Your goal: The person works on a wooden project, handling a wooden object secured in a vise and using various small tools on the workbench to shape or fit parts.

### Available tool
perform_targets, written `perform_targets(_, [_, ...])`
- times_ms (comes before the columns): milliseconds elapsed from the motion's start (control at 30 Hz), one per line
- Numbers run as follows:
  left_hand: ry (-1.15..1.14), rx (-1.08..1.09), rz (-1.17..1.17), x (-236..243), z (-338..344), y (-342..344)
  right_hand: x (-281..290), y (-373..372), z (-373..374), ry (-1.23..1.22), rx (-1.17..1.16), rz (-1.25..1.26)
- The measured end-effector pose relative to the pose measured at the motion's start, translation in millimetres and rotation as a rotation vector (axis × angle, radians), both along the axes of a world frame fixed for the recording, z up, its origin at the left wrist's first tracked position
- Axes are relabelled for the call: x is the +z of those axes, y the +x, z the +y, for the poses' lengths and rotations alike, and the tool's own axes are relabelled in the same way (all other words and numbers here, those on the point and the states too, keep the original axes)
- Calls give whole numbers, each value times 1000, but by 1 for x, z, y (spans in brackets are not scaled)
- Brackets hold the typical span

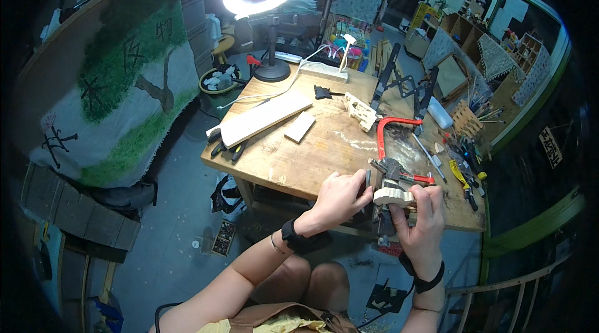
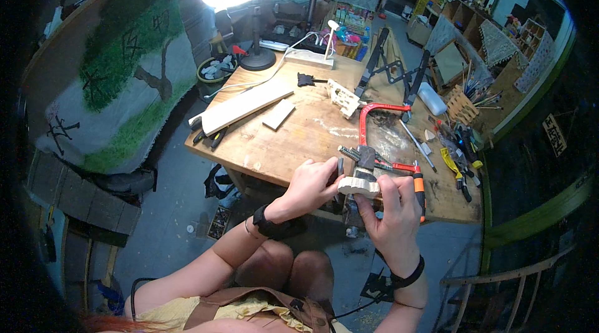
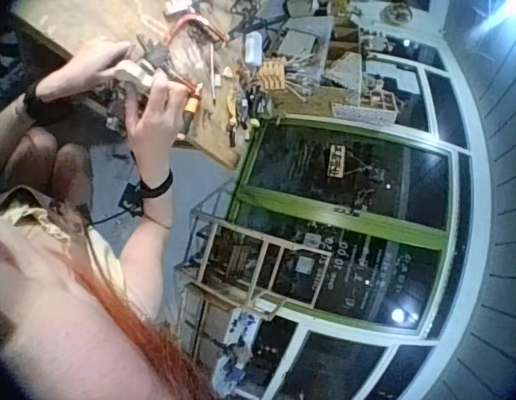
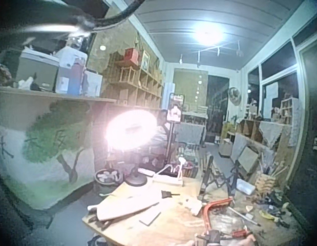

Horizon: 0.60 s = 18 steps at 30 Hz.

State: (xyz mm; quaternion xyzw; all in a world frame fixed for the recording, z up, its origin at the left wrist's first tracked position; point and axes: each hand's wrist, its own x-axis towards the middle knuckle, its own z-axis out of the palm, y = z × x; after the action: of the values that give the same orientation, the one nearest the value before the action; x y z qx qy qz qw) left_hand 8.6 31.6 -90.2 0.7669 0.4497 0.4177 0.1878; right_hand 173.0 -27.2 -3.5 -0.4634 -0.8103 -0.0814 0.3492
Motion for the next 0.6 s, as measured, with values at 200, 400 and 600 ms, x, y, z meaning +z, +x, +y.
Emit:
perform_targets(200, [26, 26, 9, -6, 0, 0, -3, 0, 1, -6, -4, -2])
perform_targets(400, [26, 22, 6, -2, -2, -1, 1, 0, 1, -15, -15, -18])
perform_targets(600, [-15, 8, 6, -2, -2, 1, 4, 1, -1, -27, -20, -32])
